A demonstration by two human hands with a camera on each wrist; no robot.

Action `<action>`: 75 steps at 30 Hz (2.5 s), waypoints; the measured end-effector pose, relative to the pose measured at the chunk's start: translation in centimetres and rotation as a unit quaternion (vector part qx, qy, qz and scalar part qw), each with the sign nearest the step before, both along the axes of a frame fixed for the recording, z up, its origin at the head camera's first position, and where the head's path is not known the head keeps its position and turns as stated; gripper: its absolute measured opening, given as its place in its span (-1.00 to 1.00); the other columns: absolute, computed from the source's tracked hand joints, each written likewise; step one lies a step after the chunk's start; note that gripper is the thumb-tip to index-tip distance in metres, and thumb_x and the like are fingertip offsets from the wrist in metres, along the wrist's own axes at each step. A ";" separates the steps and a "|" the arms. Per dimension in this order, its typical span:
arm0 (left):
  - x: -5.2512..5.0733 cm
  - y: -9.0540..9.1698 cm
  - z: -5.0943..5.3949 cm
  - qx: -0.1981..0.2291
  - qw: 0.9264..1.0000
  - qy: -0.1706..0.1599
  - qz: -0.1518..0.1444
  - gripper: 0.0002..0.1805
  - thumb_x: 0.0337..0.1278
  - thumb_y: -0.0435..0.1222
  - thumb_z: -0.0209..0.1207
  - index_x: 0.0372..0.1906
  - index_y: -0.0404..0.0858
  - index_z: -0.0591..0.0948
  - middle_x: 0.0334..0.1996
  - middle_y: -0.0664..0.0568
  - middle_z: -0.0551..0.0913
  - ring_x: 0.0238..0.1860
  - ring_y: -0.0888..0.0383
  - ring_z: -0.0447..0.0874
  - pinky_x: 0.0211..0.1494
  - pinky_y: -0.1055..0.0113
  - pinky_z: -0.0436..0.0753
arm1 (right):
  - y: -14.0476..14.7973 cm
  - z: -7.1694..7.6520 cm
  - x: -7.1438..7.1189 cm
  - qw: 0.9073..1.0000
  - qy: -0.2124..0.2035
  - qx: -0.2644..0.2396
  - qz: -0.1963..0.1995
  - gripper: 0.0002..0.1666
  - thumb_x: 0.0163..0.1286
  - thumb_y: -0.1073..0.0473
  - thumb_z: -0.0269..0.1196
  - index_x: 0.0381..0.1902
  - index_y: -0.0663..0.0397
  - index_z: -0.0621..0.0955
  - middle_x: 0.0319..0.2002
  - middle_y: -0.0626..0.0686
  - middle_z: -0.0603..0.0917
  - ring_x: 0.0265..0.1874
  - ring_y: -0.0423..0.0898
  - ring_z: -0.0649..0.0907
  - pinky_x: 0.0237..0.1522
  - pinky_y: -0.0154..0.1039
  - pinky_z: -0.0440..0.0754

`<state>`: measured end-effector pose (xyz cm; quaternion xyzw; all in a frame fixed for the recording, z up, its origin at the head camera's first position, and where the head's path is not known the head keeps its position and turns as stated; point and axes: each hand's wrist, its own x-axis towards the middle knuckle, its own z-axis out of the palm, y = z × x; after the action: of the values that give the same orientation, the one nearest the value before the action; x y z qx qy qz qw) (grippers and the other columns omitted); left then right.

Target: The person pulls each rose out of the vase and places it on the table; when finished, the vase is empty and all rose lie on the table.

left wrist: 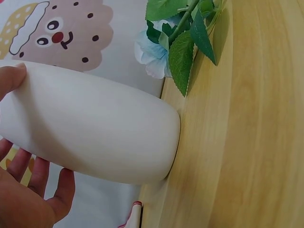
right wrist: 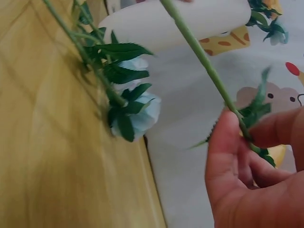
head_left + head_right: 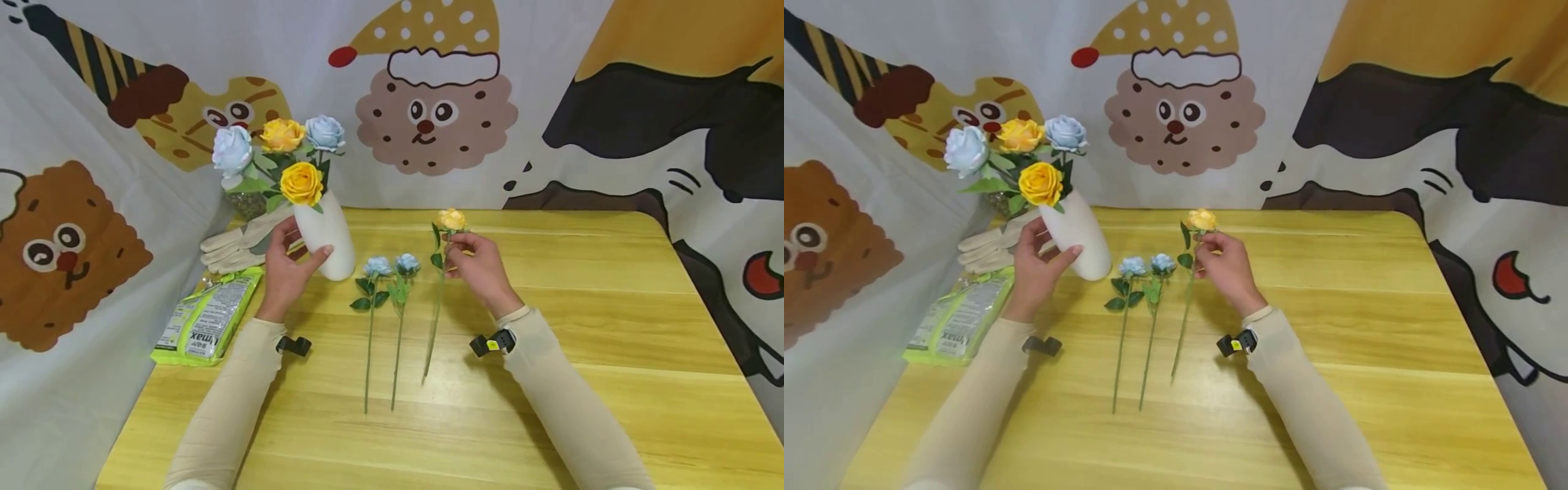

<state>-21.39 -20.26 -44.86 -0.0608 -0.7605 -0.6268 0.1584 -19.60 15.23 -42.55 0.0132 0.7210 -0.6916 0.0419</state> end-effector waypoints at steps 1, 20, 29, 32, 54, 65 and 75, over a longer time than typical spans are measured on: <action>0.0 0.0 0.0 0.000 1.000 -0.001 0.000 -0.20 0.12 -0.27 0.54 0.45 -0.13 0.45 0.32 -0.01 0.54 0.31 0.02 0.58 0.36 -0.06 0.61 | 0.0 -0.2 0.0 1.000 -0.008 0.003 0.009 -0.57 0.55 0.32 0.15 0.26 0.51 0.54 -0.09 0.12 0.60 -0.44 -0.20 0.67 -0.35 -0.31 0.80; -0.1 0.0 -0.1 0.000 1.000 0.001 -0.001 -0.19 0.11 -0.28 0.54 0.46 -0.16 0.44 0.32 -0.02 0.53 0.31 -0.01 0.56 0.38 -0.11 0.59 | 0.6 -3.2 1.1 0.982 -0.114 0.079 0.126 -0.46 0.48 0.38 0.23 0.34 0.49 0.40 0.01 0.31 0.63 -0.35 -0.03 0.75 -0.21 -0.21 0.84; -0.1 0.3 0.1 0.000 1.000 0.005 -0.003 -0.17 0.10 -0.31 0.54 0.47 -0.17 0.42 0.34 -0.04 0.52 0.32 -0.05 0.56 0.37 -0.13 0.59 | 0.2 -3.8 1.4 0.975 -0.122 0.119 0.144 -0.50 0.48 0.35 0.27 0.30 0.47 0.47 -0.06 0.31 0.68 -0.32 0.00 0.80 -0.17 -0.15 0.85; 0.0 0.3 0.1 0.000 1.000 0.005 -0.002 -0.19 0.11 -0.31 0.54 0.46 -0.18 0.43 0.32 -0.03 0.53 0.31 -0.03 0.57 0.36 -0.10 0.60 | 0.0 -3.9 1.4 0.972 -0.122 0.137 0.145 -0.57 0.49 0.34 0.30 0.23 0.44 0.52 -0.07 0.29 0.68 -0.34 -0.01 0.81 -0.19 -0.15 0.85; 0.1 0.1 0.0 -0.004 1.000 -0.003 0.004 -0.15 0.10 -0.34 0.54 0.49 -0.18 0.40 0.35 -0.05 0.51 0.33 -0.04 0.56 0.32 0.07 0.62 | -0.3 -2.5 1.1 0.957 -0.062 0.242 0.145 -0.79 0.51 0.16 0.35 -0.03 0.17 0.66 -0.20 0.15 0.77 -0.43 -0.01 0.80 -0.36 -0.10 0.83; -0.1 0.0 -0.2 -0.008 1.000 0.009 -0.004 -0.20 0.13 -0.28 0.53 0.46 -0.15 0.43 0.32 -0.03 0.53 0.31 0.01 0.57 0.35 -0.10 0.60 | -2.1 0.2 0.3 0.967 -0.007 0.214 0.136 -0.77 0.51 0.09 0.35 0.00 0.09 0.70 -0.26 0.24 0.78 -0.40 0.18 0.79 -0.34 0.06 0.81; 0.0 0.0 -0.1 -0.008 1.000 0.004 -0.003 -0.20 0.13 -0.27 0.54 0.46 -0.14 0.44 0.31 -0.03 0.53 0.30 0.02 0.57 0.36 -0.11 0.59 | -5.1 3.3 -1.3 0.957 0.110 0.237 0.127 -0.79 0.57 0.03 0.29 -0.03 0.00 0.73 -0.26 0.11 0.80 -0.31 0.17 0.79 -0.37 -0.15 0.66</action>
<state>-21.39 -20.23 -44.97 -0.0670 -0.7644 -0.6213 0.1586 -20.86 10.11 -39.23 -0.1453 0.8602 -0.4868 0.0453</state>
